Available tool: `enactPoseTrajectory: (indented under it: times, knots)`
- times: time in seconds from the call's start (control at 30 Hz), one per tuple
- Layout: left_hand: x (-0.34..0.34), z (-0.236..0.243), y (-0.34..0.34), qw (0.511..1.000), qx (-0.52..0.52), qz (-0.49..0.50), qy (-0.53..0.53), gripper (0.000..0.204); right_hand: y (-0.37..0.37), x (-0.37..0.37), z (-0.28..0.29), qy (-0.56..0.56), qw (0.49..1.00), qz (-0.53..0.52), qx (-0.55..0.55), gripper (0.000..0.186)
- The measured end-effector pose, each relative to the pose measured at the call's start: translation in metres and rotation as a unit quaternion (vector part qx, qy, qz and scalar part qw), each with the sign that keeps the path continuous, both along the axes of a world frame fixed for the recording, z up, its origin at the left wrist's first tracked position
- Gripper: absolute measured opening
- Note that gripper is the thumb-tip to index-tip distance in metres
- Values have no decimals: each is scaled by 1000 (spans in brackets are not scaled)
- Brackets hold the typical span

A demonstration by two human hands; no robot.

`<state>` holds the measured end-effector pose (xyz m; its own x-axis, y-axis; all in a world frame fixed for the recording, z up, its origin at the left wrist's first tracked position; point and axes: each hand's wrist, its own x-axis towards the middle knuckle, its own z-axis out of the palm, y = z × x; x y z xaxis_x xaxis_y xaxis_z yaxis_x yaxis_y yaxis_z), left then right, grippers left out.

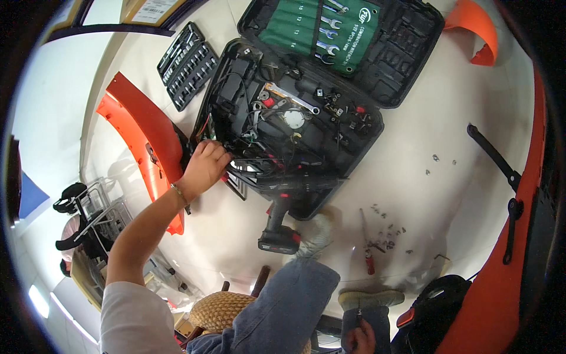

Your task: Assembling or repairing motorcycle body parts using hand tools.

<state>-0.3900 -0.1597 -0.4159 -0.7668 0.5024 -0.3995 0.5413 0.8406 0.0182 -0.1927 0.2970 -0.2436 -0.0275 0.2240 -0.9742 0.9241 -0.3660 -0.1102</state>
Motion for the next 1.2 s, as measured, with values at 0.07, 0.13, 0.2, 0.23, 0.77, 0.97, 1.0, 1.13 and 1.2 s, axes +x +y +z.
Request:
enactPoseTrajectory:
  times: [0.07, 0.13, 0.2, 0.23, 0.77, 0.97, 1.0, 1.13, 1.2]
  knots:
    - [10, -2, -1, 999, 11, 25, 19, 26, -1, -6, 2, -4, 1000, 7, -2, 15]
    - [12, -3, 0, 999, 18, 35, 24, 27, -1, -6, 1, -8, 1000, 15, -3, 16]
    - [12, -1, 1, 998, 25, 45, 30, 28, 1, 1, -1, -1, 1000, 14, 7, 18]
    - [12, 1, 1, 999, 25, 45, 14, 33, 2, 1, -1, -1, 1000, 15, 6, 18]
    - [50, 22, -3, 991, 53, 117, -40, 42, -4, -2, 2, -22, 999, 7, 40, 34]
    - [78, 10, 7, 972, 87, 208, -64, 45, -6, -6, 3, -50, 998, 6, 41, 36]
    - [83, 8, 10, 969, 99, 220, -50, 45, -7, -7, 3, -62, 997, 7, 47, 36]
    - [62, 12, 18, 937, 192, 289, -31, 40, -4, 0, 2, -44, 998, 11, 36, 35]
    - [24, 15, 25, 915, 256, 309, -27, 30, -7, 2, 1, -34, 997, 17, 71, 33]
